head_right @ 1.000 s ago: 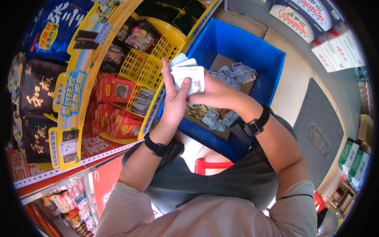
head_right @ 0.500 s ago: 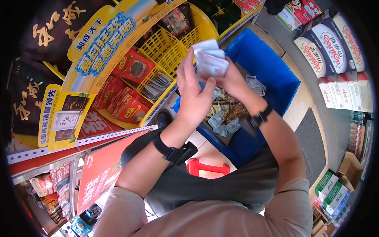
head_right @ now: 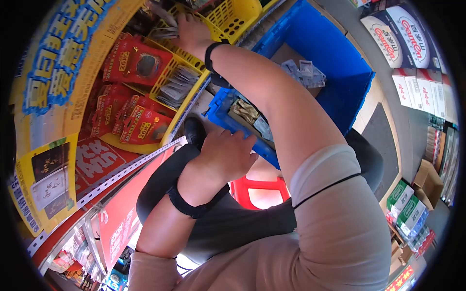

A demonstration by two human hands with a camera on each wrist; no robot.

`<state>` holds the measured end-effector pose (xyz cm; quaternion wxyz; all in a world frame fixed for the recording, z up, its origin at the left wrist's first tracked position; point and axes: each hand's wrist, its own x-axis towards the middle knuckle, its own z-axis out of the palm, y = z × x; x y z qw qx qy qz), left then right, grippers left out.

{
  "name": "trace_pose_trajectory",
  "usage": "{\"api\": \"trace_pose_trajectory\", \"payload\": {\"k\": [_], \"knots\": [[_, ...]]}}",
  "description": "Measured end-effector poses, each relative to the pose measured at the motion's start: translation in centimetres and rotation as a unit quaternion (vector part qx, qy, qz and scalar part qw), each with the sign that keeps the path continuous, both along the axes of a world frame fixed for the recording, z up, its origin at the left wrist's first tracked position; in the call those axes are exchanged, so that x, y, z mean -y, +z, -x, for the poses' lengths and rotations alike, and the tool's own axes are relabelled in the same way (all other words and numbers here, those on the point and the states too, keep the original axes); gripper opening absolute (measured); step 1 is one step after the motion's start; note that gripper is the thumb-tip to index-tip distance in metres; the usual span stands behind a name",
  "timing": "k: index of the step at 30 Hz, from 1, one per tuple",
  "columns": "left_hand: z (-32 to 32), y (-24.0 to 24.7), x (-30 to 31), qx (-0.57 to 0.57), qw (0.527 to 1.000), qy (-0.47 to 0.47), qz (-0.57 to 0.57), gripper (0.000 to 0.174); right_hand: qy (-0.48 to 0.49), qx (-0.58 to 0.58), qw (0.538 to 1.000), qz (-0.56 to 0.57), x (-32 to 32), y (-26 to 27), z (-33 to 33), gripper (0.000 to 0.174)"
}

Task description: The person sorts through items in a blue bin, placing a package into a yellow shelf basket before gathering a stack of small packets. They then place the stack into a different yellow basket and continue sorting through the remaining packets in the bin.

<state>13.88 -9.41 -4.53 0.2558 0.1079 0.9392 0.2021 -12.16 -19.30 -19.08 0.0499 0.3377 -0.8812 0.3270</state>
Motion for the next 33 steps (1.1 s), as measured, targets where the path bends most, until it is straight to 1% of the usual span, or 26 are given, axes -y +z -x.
{"api": "trace_pose_trajectory", "payload": {"k": [2, 3, 6, 7, 10, 13, 15, 16, 17, 20, 21, 24, 27, 30, 33], "knots": [[-0.2, 0.3, -0.1, -0.007, 1.000, 0.008, -0.015, 0.033, -0.008, -0.035, 0.999, -0.035, 0.5, -0.4, -1.0, 0.069], [-0.2, 0.5, -0.1, -0.011, 1.000, 0.011, -0.019, 0.033, -0.022, -0.019, 0.997, -0.066, 0.7, -0.3, -1.3, 0.069], [0.0, 0.8, -0.5, -0.010, 1.000, 0.020, -0.011, 0.033, 0.014, 0.067, 0.993, -0.098, -0.1, 1.8, -1.0, 0.068], [0.0, 0.9, -0.8, -0.002, 1.000, 0.024, -0.010, 0.033, 0.032, 0.123, 0.986, -0.103, -0.2, 1.2, 0.0, 0.067], [0.2, 1.1, -1.3, 0.009, 1.000, 0.014, -0.007, 0.034, 0.057, 0.047, 0.997, -0.021, 0.7, -1.5, 2.0, 0.065], [0.1, 0.9, -1.8, 0.009, 1.000, 0.004, -0.005, 0.035, 0.051, 0.039, 0.990, -0.129, 1.2, -1.6, 1.6, 0.068], [0.1, 0.7, -1.9, 0.009, 1.000, 0.001, 0.000, 0.036, 0.036, 0.055, 0.983, -0.171, 0.8, -0.9, 1.1, 0.073], [0.1, 0.8, -1.9, 0.010, 1.000, 0.001, 0.005, 0.036, 0.030, 0.064, 0.979, -0.192, 0.8, -0.1, 1.0, 0.075], [0.1, 0.9, -1.9, 0.013, 1.000, 0.003, 0.007, 0.036, 0.049, 0.098, 0.968, -0.225, 0.8, 0.7, 1.2, 0.083], [0.3, 1.3, -1.9, 0.022, 1.000, 0.011, 0.006, 0.035, 0.082, 0.049, 0.977, -0.190, -0.7, 2.1, 1.4, 0.085], [0.4, 1.4, -1.9, 0.024, 1.000, 0.013, 0.010, 0.035, 0.103, 0.075, 0.975, -0.182, -1.3, 2.2, 1.8, 0.085], [0.4, 1.5, -2.1, 0.026, 0.999, 0.015, 0.018, 0.034, 0.091, 0.056, 0.986, -0.130, -2.0, 2.1, 1.8, 0.077], [0.2, 1.2, -2.2, 0.012, 1.000, 0.013, 0.020, 0.033, 0.086, 0.110, 0.981, -0.138, -1.8, 2.4, 2.3, 0.062], [-0.1, 1.0, -2.3, -0.009, 1.000, 0.018, 0.017, 0.032, 0.090, 0.063, 0.977, -0.185, -1.0, 1.3, 2.2, 0.052], [-0.1, 0.6, -2.5, -0.020, 0.999, 0.025, 0.011, 0.032, 0.101, 0.006, 0.975, -0.197, -0.6, 0.2, 2.4, 0.045]]}}
